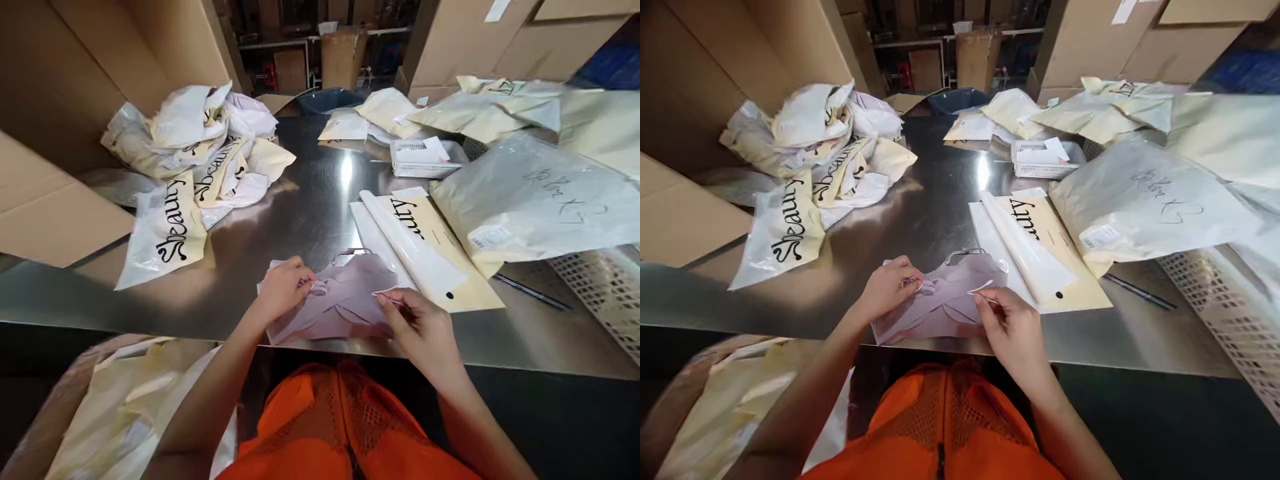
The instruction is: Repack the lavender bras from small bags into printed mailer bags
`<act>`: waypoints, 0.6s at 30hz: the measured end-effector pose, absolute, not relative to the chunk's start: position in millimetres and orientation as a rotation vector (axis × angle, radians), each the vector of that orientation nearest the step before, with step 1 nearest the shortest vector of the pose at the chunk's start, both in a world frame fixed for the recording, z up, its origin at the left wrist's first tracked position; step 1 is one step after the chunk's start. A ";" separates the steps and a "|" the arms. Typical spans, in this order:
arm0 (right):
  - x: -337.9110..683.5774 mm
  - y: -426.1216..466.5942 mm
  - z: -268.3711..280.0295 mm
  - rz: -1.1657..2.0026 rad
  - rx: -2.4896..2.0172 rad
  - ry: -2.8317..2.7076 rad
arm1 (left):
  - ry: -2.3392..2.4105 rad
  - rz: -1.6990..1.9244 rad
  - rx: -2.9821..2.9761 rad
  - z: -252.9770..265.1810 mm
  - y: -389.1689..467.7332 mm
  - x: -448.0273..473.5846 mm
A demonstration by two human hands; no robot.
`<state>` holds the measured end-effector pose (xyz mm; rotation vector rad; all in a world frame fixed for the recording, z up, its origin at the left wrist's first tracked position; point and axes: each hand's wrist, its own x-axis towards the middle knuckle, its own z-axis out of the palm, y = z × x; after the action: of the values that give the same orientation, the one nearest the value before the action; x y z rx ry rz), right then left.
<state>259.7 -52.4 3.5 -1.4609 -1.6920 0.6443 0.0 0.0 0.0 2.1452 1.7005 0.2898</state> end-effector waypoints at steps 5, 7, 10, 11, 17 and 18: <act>238.8 -39.1 5.6 0.689 -1.386 -1.750 | 1.436 0.599 2.174 11.8 0.5 -3.4; 229.3 -35.8 7.5 0.640 -1.369 -1.762 | 1.387 0.675 2.030 14.2 -1.4 -4.9; 215.0 -32.9 9.2 0.538 -1.342 -1.690 | 1.327 0.748 1.678 17.9 -7.9 -4.5; 210.8 -32.3 9.0 0.513 -1.319 -1.659 | 1.284 0.769 1.576 19.7 -10.9 -3.5; 193.5 -35.6 2.1 0.591 -1.290 -1.741 | 1.322 0.760 1.423 30.6 -27.6 6.3; 191.5 -37.2 0.7 0.672 -1.296 -1.761 | 1.349 0.754 1.442 30.9 -29.8 7.7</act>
<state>191.5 -37.2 0.7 -1.2962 -1.7613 0.6723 7.7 -29.8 30.9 1.4421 1.3492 0.7543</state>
